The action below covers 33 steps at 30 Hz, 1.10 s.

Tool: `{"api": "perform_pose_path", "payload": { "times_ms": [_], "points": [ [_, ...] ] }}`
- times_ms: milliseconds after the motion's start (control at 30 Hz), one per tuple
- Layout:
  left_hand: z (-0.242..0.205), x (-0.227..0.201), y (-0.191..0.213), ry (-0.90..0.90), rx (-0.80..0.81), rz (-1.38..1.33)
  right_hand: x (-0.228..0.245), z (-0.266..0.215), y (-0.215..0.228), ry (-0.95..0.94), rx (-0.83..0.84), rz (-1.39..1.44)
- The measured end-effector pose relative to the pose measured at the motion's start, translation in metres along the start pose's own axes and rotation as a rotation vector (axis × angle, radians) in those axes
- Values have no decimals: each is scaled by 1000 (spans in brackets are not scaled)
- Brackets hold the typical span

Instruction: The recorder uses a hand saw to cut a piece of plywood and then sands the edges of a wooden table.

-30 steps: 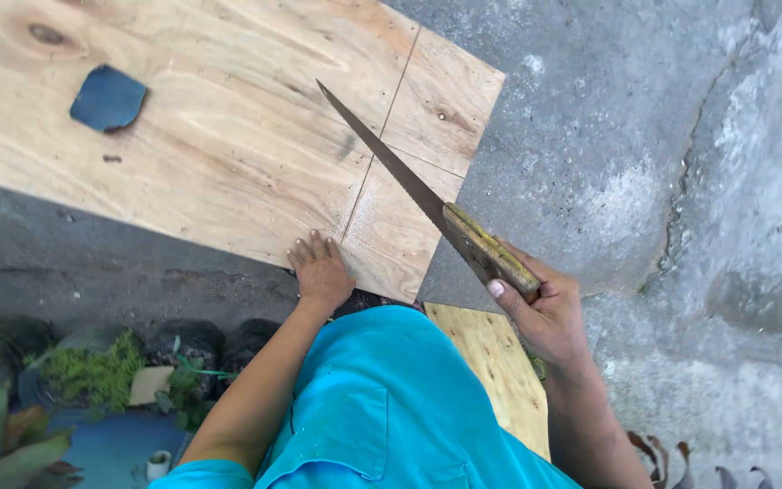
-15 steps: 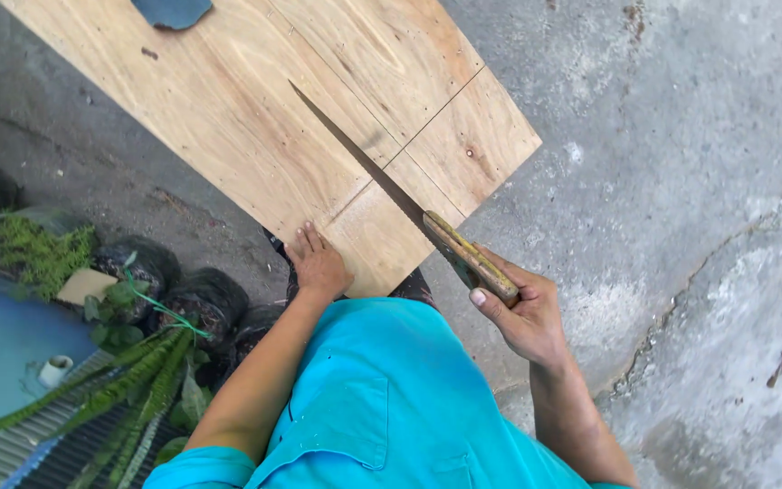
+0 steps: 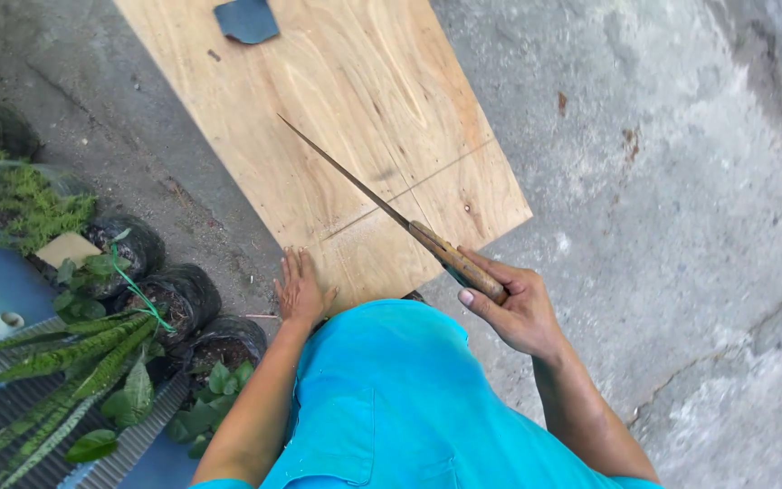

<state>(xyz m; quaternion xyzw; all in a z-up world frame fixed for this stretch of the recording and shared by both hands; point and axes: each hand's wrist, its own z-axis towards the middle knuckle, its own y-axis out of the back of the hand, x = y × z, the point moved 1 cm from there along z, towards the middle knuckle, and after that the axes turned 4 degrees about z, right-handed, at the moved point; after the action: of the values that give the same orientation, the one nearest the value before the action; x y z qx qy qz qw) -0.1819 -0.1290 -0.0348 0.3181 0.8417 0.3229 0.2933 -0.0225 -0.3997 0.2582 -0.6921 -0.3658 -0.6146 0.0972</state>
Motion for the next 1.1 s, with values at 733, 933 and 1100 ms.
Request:
{"api": "perform_pose_path", "payload": {
  "times_ms": [733, 933, 1100],
  "points": [
    [52, -36, -101, 861, -920, -812, -81, 141, -33, 174, 797, -168],
    [69, -49, -79, 1087, -986, -938, -70, 155, -29, 190, 788, -417],
    [68, -29, -72, 1151, -766, -1001, -69, 172, -31, 151, 802, -429]
  ]
}}
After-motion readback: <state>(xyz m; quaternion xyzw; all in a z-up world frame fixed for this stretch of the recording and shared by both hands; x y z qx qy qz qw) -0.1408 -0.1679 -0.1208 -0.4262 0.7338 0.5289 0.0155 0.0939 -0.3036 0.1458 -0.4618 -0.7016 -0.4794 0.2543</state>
